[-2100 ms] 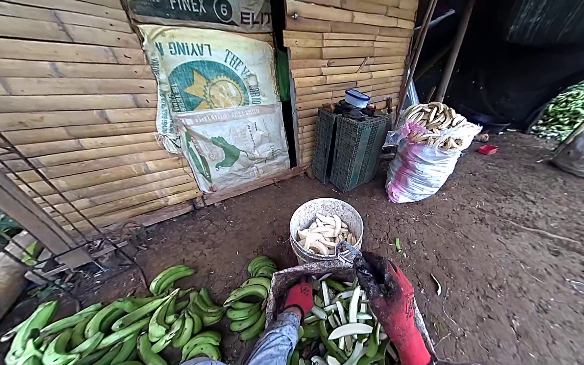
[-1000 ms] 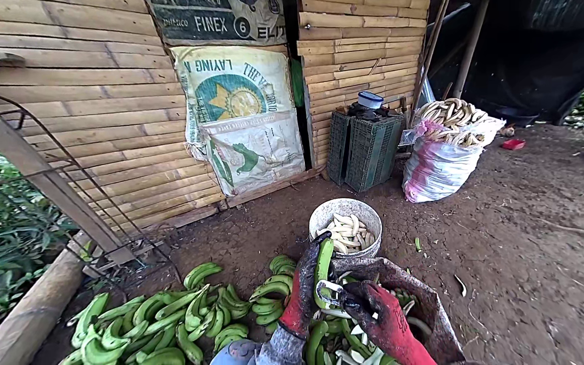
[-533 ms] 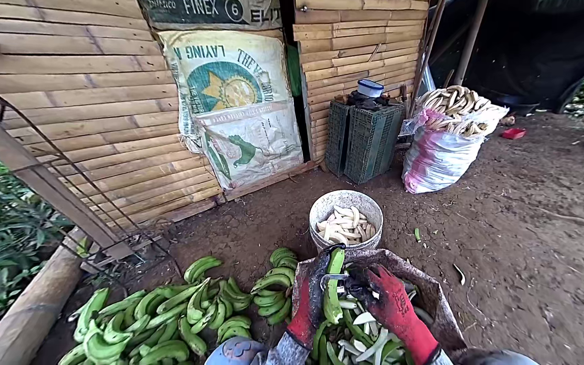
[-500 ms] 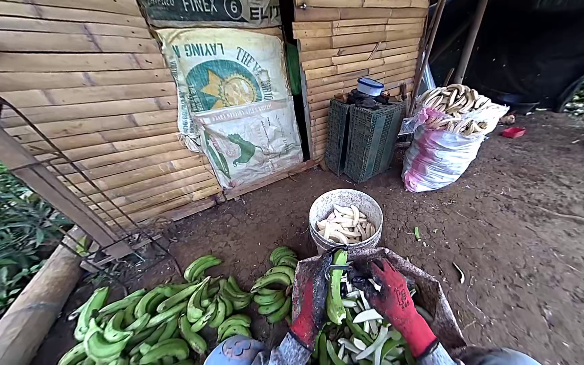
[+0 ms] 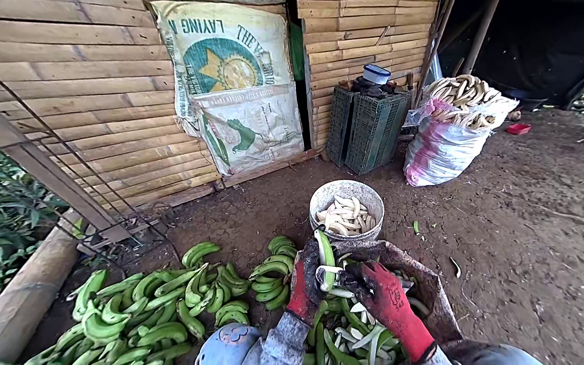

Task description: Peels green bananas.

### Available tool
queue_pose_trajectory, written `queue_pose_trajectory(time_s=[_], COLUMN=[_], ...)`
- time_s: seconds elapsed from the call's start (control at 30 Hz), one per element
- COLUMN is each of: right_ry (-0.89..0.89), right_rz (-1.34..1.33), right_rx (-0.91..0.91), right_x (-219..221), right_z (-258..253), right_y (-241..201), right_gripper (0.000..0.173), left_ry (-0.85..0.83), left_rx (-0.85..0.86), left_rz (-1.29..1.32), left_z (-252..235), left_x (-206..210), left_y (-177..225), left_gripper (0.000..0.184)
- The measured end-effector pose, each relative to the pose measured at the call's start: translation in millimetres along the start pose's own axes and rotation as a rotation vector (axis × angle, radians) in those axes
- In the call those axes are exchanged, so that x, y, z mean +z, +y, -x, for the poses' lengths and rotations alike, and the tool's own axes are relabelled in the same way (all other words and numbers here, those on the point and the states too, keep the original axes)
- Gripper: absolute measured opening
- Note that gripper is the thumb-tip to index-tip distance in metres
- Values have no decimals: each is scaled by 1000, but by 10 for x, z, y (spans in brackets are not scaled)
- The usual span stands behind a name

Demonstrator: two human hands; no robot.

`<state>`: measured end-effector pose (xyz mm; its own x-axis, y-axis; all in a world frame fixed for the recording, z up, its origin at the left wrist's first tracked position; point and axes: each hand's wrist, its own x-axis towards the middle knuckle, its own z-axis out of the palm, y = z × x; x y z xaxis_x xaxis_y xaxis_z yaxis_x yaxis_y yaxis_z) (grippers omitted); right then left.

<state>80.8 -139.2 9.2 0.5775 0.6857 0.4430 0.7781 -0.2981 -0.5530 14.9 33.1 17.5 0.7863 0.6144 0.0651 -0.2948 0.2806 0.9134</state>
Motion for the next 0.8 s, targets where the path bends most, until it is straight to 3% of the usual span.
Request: queue_pose_trajectory(time_s=[0.2, 0.27, 0.4, 0.5, 0.6, 0.7, 0.8], right_ry=[179, 179, 158, 122, 117, 120, 197], right_rz=[130, 84, -70, -45, 17, 66, 148], right_rx=[294, 287, 130, 12, 63, 150, 64], right_x=[-206, -266, -72, 153, 200, 77, 106], right_z=[-283, -312, -56, 99, 53, -65, -46], right_y=[313, 312, 25, -103, -122, -108, -25], right_gripper=[39, 39, 37, 35, 36, 38, 37], left_ry=[-303, -185, 213, 308, 220, 214, 242], left_rx=[-229, -183, -66, 6, 68, 90, 58], left_rz=[-449, -433, -56, 56, -99, -472, -650], left_z=[189, 226, 39, 20, 100, 124, 120], left_x=[-78, -48, -15, 7, -22, -27, 69], left_y=[-39, -54, -65, -5, -21, -41, 53], left_gripper=[35, 37, 38, 42, 41, 42, 42])
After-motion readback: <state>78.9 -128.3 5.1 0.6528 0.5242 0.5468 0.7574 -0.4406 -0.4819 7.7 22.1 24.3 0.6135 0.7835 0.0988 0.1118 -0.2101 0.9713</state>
